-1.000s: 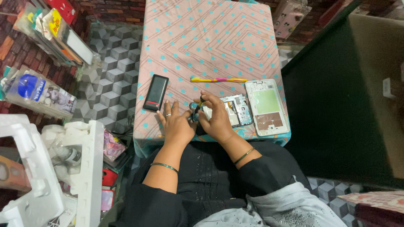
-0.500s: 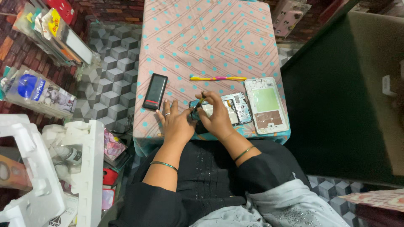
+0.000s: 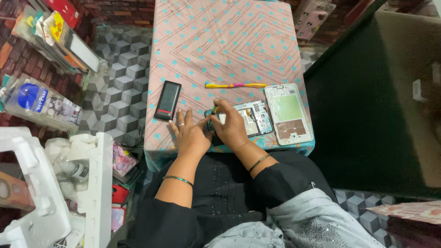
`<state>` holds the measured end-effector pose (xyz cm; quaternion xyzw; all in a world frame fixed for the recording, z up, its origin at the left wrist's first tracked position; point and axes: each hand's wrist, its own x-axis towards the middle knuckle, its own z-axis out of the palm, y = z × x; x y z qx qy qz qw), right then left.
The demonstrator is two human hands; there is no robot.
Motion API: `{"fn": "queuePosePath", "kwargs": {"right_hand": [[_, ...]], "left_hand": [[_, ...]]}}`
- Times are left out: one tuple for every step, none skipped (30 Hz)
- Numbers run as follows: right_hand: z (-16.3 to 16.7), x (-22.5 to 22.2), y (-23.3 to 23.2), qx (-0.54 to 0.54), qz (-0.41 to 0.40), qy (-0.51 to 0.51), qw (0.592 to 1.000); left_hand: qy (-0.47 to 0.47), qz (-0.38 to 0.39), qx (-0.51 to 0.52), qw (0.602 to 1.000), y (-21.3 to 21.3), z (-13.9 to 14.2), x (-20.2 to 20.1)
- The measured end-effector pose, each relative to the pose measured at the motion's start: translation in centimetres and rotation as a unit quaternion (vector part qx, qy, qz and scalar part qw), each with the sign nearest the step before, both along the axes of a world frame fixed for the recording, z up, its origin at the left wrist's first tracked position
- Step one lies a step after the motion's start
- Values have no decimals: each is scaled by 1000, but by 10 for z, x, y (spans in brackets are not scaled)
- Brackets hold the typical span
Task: The person works on a disassembled phone lying on a small table, holding the chassis steady with one hand while using a screwdriver with the other to work on the internal board and components. They then pick up a toothbrush and brush the board and its parts, and set the screwdriver on the phone's back cover.
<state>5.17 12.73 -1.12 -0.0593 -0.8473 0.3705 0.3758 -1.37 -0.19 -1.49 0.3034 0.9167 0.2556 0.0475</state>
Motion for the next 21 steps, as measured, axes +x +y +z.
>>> {"fn": "queuePosePath", "kwargs": {"right_hand": [[-3, 2, 1, -47, -2, -7, 999], [-3, 2, 6, -71, -5, 9, 997], [-4, 6, 16, -95, -7, 26, 995], [-6, 13, 27, -120, -9, 39, 992], [-5, 21, 44, -154, -22, 52, 986], [-1, 29, 63, -188, -33, 67, 979], [3, 35, 81, -198, -32, 94, 975], [7, 43, 98, -207, -33, 122, 970], [9, 54, 112, -173, -66, 116, 976], [11, 64, 121, -138, -100, 109, 979], [10, 72, 128, -124, -141, 78, 979], [9, 79, 132, -111, -182, 46, 976], [7, 83, 133, -99, -222, 14, 970], [5, 83, 134, -87, -217, 7, 972], [2, 82, 134, -77, -212, -1, 974], [0, 81, 133, -68, -207, -9, 976], [-3, 80, 131, -49, -209, -21, 976], [-5, 77, 130, -29, -210, -30, 977], [-6, 74, 129, -9, -211, -39, 977], [-5, 72, 128, -5, -212, -39, 976], [-5, 71, 128, -2, -214, -41, 976]], "left_hand": [[9, -3, 5, 1000, -1, -1, 1], [20, -6, 11, 1000, -1, -1, 1], [30, -9, 16, 999, -1, -2, 1], [35, -13, 23, 999, -2, -3, 2], [39, -14, 30, 999, -1, -4, 3], [45, -13, 37, 998, -2, -4, 4], [49, -14, 32, 998, -1, -5, 3], [53, -17, 28, 998, 0, -6, 3], [56, -20, 23, 998, 2, -6, 4], [56, -23, 25, 998, 3, -5, 4], [55, -27, 27, 998, 3, -5, 4], [52, -31, 27, 998, 4, -5, 4], [43, -36, 25, 998, 3, -4, 6], [36, -41, 24, 998, 3, -3, 6], [29, -46, 22, 998, 2, -2, 7], [25, -49, 11, 998, 1, -1, 8], [21, -52, 1, 998, 0, 1, 9], [19, -55, -9, 998, -1, 2, 10], [24, -55, -8, 998, -2, 4, 10], [27, -55, -7, 998, -2, 6, 10], [30, -55, -7, 998, -2, 7, 10]]}}
